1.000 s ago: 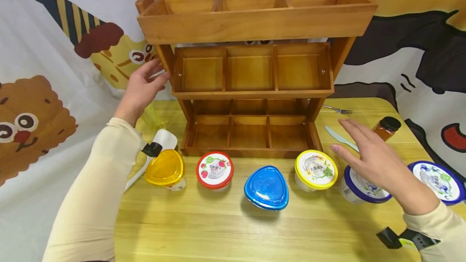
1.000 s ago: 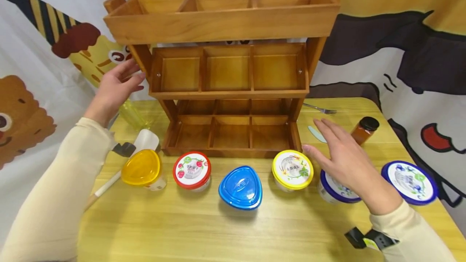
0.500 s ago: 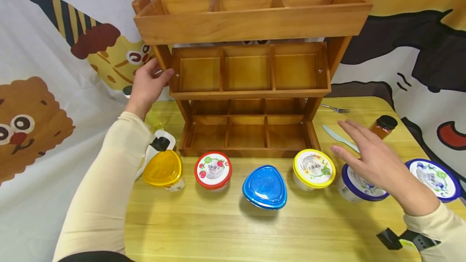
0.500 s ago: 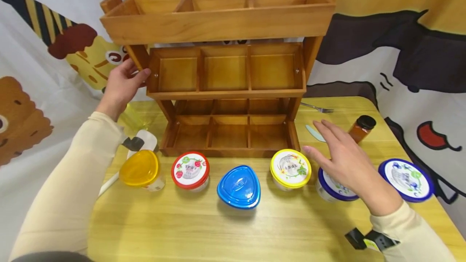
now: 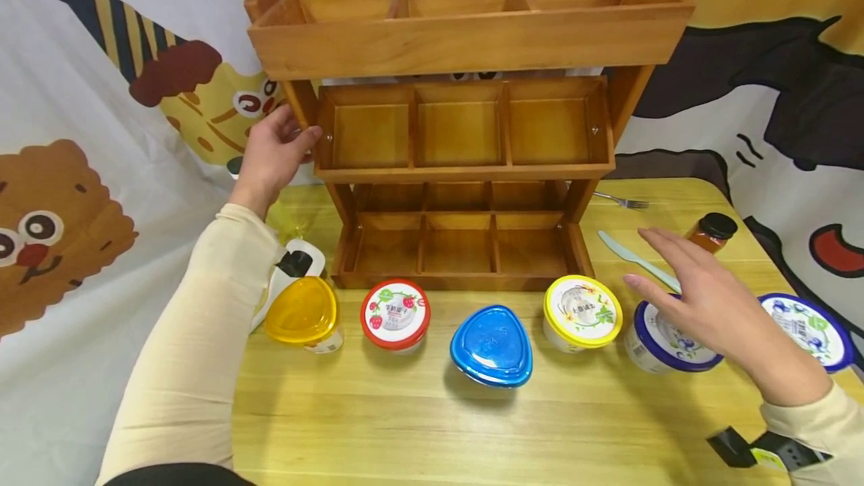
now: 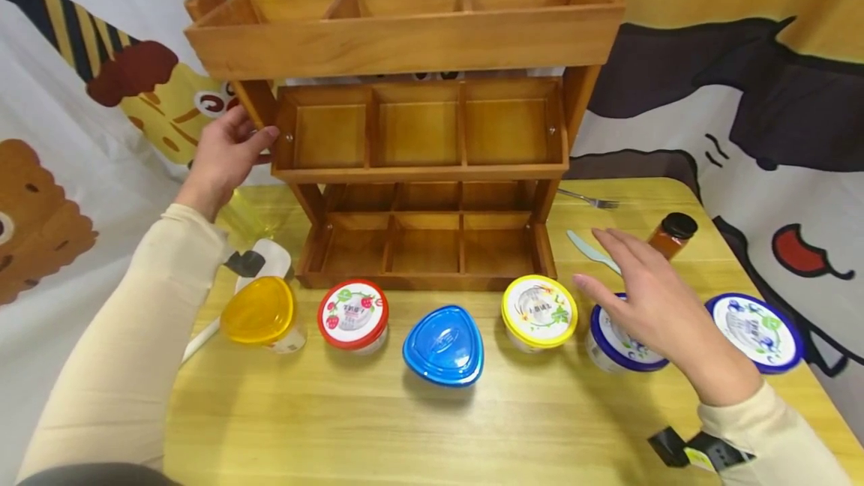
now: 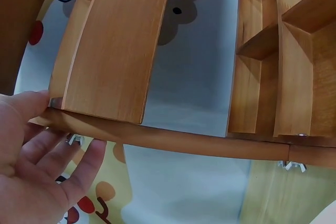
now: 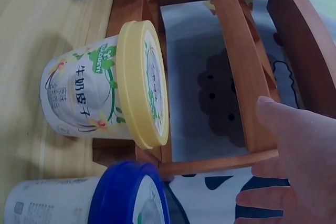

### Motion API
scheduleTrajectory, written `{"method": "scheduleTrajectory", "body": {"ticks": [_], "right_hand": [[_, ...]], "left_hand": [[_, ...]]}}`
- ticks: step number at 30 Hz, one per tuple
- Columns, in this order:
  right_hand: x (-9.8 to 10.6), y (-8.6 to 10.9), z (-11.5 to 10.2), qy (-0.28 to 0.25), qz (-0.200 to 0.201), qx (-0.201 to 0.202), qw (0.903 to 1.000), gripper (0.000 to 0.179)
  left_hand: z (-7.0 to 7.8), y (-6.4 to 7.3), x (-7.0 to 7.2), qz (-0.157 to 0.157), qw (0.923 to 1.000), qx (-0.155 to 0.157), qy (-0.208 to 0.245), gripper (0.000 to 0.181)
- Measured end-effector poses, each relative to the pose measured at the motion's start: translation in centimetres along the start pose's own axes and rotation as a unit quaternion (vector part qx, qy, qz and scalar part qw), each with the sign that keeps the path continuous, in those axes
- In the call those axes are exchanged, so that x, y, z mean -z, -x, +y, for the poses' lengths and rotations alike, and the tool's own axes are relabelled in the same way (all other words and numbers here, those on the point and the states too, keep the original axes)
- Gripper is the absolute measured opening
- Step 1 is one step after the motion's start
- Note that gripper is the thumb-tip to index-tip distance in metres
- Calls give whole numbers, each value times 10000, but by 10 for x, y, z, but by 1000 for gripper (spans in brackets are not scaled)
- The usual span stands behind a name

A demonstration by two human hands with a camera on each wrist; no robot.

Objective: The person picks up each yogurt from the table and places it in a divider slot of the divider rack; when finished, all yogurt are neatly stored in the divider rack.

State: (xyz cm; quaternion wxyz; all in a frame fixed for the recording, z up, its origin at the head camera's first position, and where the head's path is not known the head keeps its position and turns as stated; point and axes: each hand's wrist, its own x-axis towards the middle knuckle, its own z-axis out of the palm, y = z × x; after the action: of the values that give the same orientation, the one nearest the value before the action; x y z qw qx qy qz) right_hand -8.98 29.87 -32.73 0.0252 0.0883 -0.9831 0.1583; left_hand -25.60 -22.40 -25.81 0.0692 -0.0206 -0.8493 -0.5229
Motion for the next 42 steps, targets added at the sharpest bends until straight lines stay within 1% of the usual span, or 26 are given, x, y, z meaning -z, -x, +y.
{"method": "scheduleTrajectory", "body": {"ticks": [9,15,18,23,28,31,35,39,42], "right_hand": [[1,5,8,94,-60,-41,9999,82],[-1,10,13,122,-117,-225,9996,87],[-1,13,16,93,-94,-321,9994,88],[-5,17,21,138,-65,-354,9993,92],[-9,20,26,276,-97,-288,9992,92],[-6,24,35,454,-34,-491,9978,93],[2,36,57,717,200,-942,9928,98],[7,52,79,739,263,-1464,9861,105],[7,62,91,761,279,-1787,9806,110]], "left_hand": [[-1,-4,2,-124,9997,-194,9,49],[-4,-2,2,-145,9995,-265,97,48],[-4,-2,1,-106,9995,-281,124,41],[-4,-3,1,25,9994,-352,-5,22],[-5,-3,1,63,9992,-360,-147,19],[-7,-3,1,33,9992,-355,-191,23],[-7,-3,2,19,9990,-363,-255,33],[-6,-3,2,19,9991,-303,-312,35],[-4,-3,2,-16,9993,-227,-285,37]]}}
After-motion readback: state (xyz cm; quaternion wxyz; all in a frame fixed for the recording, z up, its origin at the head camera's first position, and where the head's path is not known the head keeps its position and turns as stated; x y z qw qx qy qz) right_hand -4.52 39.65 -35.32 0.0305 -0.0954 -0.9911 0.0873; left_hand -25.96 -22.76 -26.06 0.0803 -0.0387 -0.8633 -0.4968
